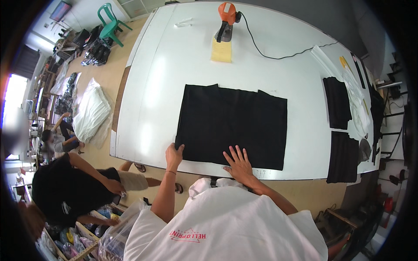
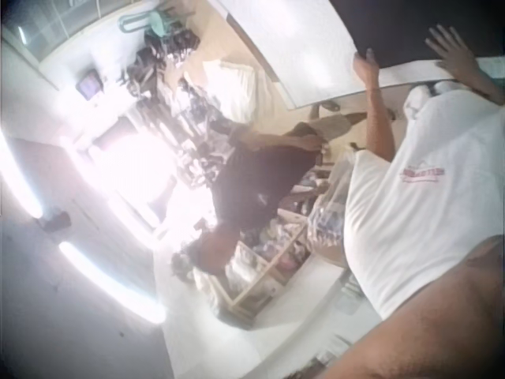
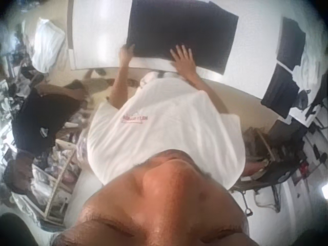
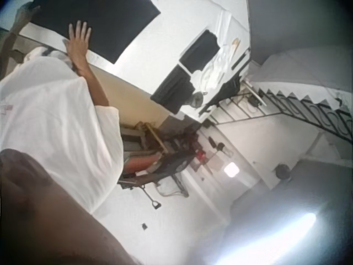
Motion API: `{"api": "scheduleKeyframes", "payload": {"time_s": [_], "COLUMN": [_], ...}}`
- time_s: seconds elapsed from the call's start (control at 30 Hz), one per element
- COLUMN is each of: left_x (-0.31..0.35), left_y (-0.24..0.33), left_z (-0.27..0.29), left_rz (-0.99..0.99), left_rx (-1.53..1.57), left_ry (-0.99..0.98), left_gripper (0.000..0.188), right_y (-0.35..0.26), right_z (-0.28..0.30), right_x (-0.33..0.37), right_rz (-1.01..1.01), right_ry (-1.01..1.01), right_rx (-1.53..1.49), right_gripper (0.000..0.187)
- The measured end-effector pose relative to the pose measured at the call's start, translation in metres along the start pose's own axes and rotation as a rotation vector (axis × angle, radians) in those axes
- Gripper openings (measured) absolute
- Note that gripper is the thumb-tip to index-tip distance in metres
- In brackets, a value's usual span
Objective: The person folds black fabric items on a white table by hand and stacks them into two separate piles.
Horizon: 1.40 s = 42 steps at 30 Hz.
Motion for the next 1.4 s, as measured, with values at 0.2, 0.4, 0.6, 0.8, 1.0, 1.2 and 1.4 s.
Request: {"api": "scheduleKeyframes", "payload": {"time_s": [0.2,0.4,0.6,0.8,1.0,1.2,1.4], "left_x": [-0.003,0.037,0.028,0.019,0.030,0.031,0.037], "left_y": [-0.031,-0.033,-0.007,0.005,-0.034,-0.035,-0.036], "left_z": [-0.003,-0.052,-0.056,-0.055,-0.064,-0.075,-0.073], "left_rz": [0.240,0.282,0.198,0.212,0.309,0.264,0.302], "left_rx": [0.440,1.450,1.335,1.238,1.224,1.335,1.328], "left_ry": [0.162,0.154,0.068,0.204,0.193,0.060,0.112], "left_gripper": [0.055,0.033,0.033,0.042,0.041,0.040,0.040], "right_y": [-0.003,0.076,0.194,0.219,0.228,0.235,0.060], "right_z": [0.008,0.061,0.063,0.045,0.018,-0.013,0.143], "right_x": [-0.008,0.030,0.129,0.150,0.155,0.133,-0.014], "right_rz": [-0.013,-0.400,-1.004,-1.089,-1.319,-1.148,-0.610], "right_ry": [0.063,0.507,0.600,0.489,0.282,0.408,0.391], "right_rx": [-0.023,-0.330,-0.153,-0.287,-0.574,-1.521,-1.254], "right_gripper": [0.070,0.057,0.063,0.065,0.052,0.027,0.019]}}
Point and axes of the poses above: each hand's wrist, its own x-axis away from the middle knuckle, its own z-axis out of the back of the hand, y = z × x, the point moved 10 cm from there along -x, towards the middle knuckle, and after that the axes turned 11 degrees about -z, right-handed, at the moved point
